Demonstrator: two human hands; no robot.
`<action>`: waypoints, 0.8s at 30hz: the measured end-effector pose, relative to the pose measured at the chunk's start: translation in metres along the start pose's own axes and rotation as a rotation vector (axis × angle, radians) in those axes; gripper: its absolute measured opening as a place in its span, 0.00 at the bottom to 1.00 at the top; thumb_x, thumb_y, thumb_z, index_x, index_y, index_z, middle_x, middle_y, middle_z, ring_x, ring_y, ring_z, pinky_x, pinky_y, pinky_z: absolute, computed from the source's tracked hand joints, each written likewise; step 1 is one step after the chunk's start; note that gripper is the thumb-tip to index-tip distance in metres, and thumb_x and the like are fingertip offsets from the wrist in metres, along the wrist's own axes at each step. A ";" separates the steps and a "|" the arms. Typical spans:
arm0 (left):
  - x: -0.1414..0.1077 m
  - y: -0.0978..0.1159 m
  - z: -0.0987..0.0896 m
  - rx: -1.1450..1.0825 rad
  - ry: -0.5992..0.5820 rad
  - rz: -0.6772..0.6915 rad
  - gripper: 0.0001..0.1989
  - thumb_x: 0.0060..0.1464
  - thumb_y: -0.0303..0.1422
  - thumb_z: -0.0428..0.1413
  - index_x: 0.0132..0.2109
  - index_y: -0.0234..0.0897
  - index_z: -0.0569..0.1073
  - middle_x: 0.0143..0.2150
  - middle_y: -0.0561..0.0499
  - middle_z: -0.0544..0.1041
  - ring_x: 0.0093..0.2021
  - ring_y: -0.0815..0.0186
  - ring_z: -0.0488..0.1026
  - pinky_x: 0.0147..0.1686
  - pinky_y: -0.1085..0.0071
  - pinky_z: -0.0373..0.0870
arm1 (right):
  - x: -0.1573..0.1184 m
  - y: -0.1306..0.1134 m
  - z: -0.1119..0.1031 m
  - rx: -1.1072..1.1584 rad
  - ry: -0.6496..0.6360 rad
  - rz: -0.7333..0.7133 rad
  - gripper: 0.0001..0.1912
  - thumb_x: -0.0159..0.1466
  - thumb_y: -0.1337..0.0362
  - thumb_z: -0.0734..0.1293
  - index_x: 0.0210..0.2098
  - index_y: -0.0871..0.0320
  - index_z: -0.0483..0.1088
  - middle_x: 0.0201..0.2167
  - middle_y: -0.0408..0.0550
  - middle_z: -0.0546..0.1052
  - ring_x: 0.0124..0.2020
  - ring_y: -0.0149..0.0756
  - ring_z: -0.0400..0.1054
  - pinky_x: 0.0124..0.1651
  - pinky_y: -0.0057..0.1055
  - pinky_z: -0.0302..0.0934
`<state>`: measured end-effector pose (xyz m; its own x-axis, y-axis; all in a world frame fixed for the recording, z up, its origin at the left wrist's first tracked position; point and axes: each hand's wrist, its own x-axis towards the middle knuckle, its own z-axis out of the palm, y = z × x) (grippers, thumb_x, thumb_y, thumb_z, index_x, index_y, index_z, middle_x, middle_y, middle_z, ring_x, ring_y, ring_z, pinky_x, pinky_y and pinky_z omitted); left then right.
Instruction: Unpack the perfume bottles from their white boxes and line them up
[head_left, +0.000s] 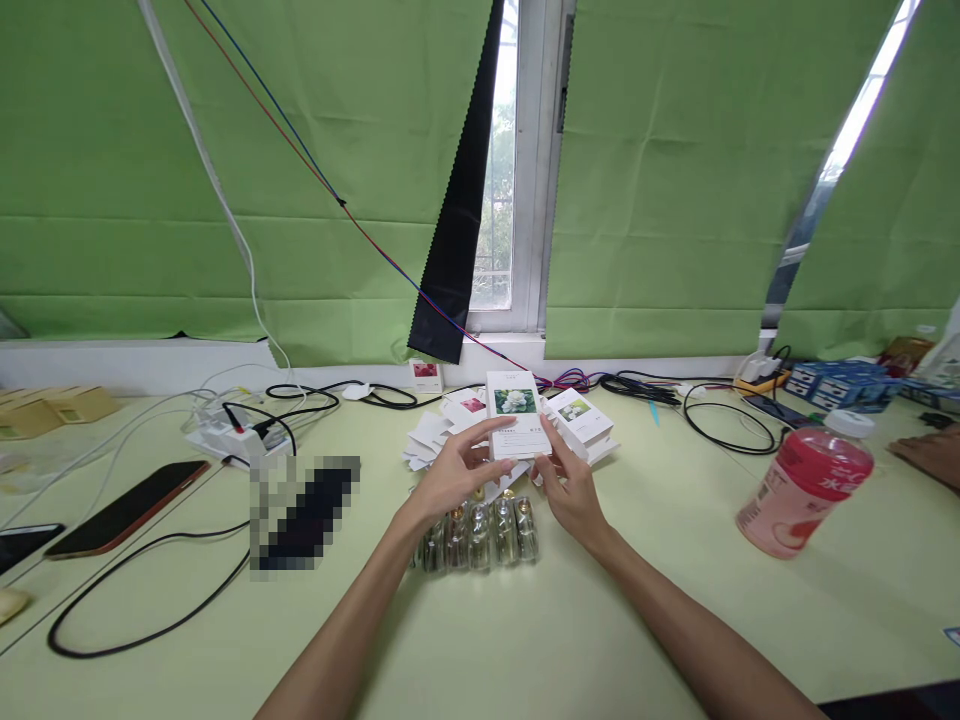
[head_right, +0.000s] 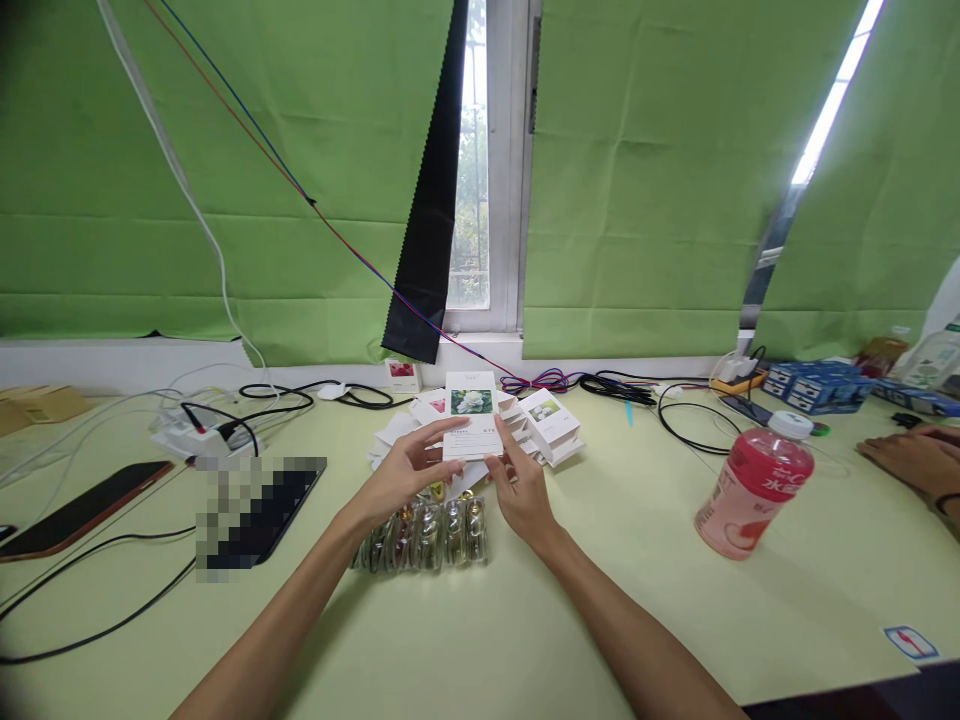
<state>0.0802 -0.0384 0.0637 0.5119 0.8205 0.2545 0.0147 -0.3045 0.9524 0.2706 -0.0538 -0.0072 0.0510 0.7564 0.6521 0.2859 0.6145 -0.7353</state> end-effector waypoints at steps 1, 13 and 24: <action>0.000 0.000 0.000 -0.004 0.002 0.001 0.30 0.53 0.37 0.64 0.62 0.43 0.69 0.56 0.43 0.73 0.42 0.62 0.75 0.39 0.68 0.73 | 0.000 0.000 0.000 -0.002 0.002 -0.002 0.30 0.71 0.55 0.59 0.69 0.58 0.56 0.30 0.45 0.74 0.27 0.32 0.70 0.29 0.28 0.68; 0.000 0.002 0.001 0.009 0.016 0.003 0.31 0.54 0.38 0.63 0.63 0.42 0.68 0.53 0.43 0.75 0.39 0.64 0.75 0.38 0.68 0.73 | 0.000 -0.001 0.000 -0.031 0.004 -0.027 0.30 0.71 0.55 0.59 0.69 0.59 0.56 0.30 0.46 0.75 0.27 0.32 0.69 0.30 0.28 0.69; -0.001 0.003 0.000 0.045 0.020 -0.002 0.30 0.55 0.39 0.63 0.63 0.42 0.68 0.50 0.44 0.76 0.37 0.65 0.76 0.36 0.69 0.72 | 0.000 0.000 -0.001 -0.041 0.019 -0.015 0.30 0.70 0.54 0.60 0.68 0.59 0.58 0.28 0.44 0.73 0.26 0.32 0.66 0.32 0.28 0.68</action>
<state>0.0799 -0.0405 0.0660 0.4942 0.8306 0.2568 0.0539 -0.3241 0.9445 0.2710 -0.0544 -0.0069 0.0639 0.7424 0.6669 0.3256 0.6161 -0.7172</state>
